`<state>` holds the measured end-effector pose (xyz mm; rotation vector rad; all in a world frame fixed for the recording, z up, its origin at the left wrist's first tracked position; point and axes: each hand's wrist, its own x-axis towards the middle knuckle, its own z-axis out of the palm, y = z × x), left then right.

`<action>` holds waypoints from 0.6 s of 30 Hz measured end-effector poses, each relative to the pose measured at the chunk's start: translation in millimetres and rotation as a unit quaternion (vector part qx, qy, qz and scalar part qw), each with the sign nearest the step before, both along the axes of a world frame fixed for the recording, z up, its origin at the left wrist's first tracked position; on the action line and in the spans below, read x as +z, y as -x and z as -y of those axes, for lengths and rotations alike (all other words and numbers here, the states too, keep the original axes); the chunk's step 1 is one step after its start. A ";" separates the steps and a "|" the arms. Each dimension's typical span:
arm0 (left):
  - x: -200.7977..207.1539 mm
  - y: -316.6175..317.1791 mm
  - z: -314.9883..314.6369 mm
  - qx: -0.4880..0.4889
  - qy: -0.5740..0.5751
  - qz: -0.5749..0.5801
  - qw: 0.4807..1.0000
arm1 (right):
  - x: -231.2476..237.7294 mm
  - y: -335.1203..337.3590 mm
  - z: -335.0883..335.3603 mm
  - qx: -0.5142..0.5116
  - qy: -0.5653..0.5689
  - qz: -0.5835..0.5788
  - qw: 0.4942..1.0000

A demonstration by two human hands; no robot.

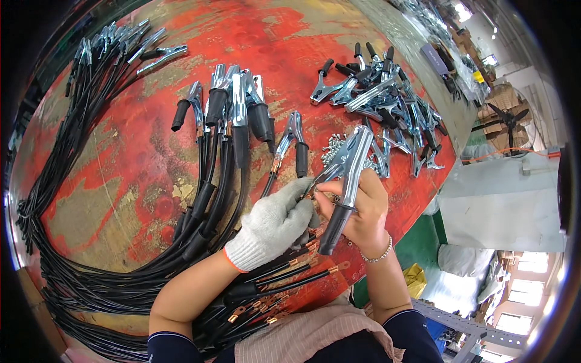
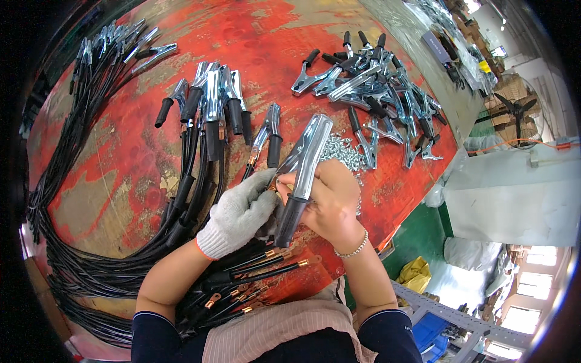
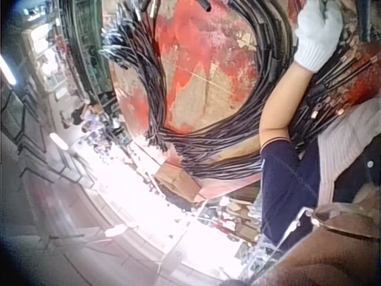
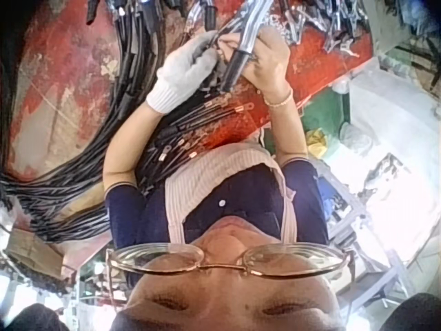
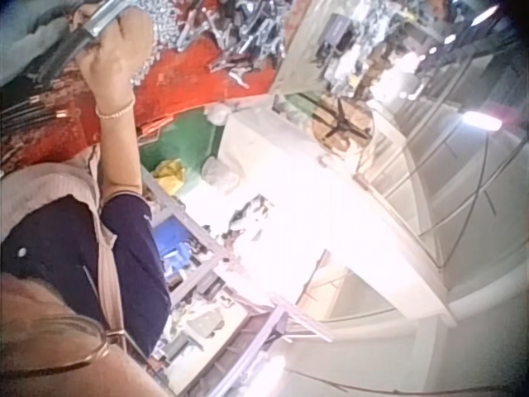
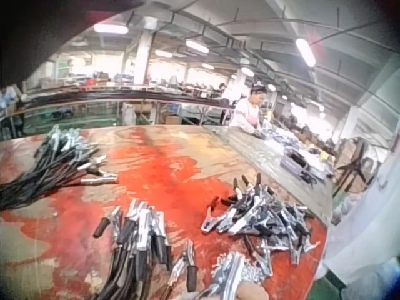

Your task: Manually assembling large electrical clamps with wires and connectors at a workbench.

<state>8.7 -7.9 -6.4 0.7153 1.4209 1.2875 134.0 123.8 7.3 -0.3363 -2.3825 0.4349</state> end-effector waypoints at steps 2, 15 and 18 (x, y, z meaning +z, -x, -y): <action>-1.1 -0.4 -0.1 0.001 -0.003 0.003 1.000 | 0.5 -0.3 0.0 0.000 0.002 -0.004 1.000; -0.6 1.1 0.0 -0.011 -0.004 -0.023 1.000 | 0.1 2.2 1.3 0.006 0.039 -0.006 0.999; -4.2 0.3 -0.6 -0.006 -0.020 -0.043 0.999 | -0.7 3.4 0.7 0.009 0.030 -0.011 0.999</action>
